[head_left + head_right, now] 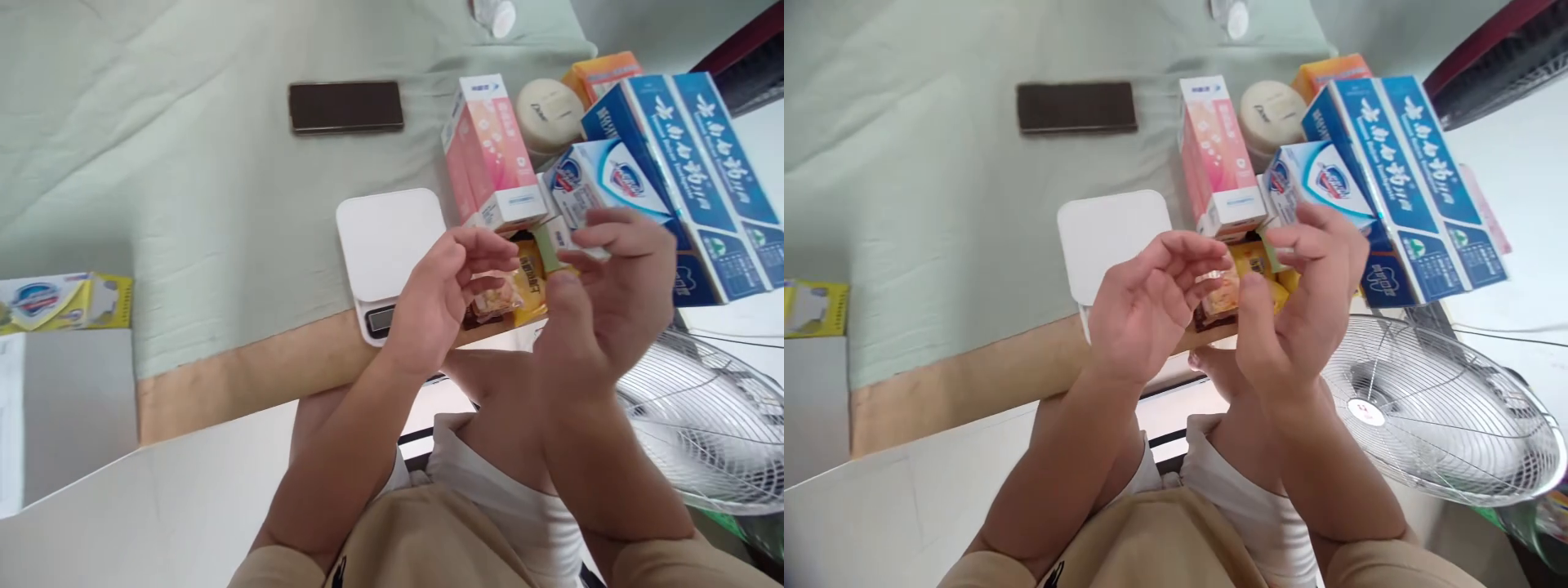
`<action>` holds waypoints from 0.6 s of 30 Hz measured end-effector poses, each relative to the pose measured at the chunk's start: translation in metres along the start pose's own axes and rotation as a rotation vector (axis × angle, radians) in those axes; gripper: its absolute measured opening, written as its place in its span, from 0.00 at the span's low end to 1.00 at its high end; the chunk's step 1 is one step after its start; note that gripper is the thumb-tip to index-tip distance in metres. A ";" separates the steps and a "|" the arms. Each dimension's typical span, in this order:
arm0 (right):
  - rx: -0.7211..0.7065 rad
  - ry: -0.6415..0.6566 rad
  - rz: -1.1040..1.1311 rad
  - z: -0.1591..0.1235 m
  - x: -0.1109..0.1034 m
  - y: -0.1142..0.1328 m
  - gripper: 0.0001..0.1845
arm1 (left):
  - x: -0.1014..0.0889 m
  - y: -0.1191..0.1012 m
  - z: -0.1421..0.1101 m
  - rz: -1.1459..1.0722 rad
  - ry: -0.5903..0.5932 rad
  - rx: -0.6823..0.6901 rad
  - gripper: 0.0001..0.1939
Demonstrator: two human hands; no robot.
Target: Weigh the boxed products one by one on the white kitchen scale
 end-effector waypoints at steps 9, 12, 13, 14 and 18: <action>-0.063 0.026 -0.345 0.013 -0.027 -0.023 0.25 | 0.051 0.053 0.020 -0.057 0.132 -0.204 0.21; -0.021 0.081 -0.318 0.013 -0.028 -0.026 0.24 | 0.053 0.056 0.024 -0.088 0.152 -0.222 0.23; -0.009 0.086 -0.299 0.014 -0.028 -0.027 0.24 | 0.053 0.056 0.026 -0.081 0.161 -0.214 0.24; -0.003 0.085 -0.281 0.015 -0.029 -0.028 0.24 | 0.053 0.056 0.027 -0.062 0.168 -0.200 0.24; -0.024 0.076 -0.233 0.019 -0.028 -0.031 0.25 | 0.053 0.057 0.029 0.105 0.180 -0.093 0.23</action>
Point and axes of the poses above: each hand's wrist, its own z-axis towards the middle knuckle, its own x-axis out of the palm, y = z × x, the point moved 7 cm from there along z, towards the middle knuckle, and after that the axes turned 8 degrees about -y, right-handed, at the moved point
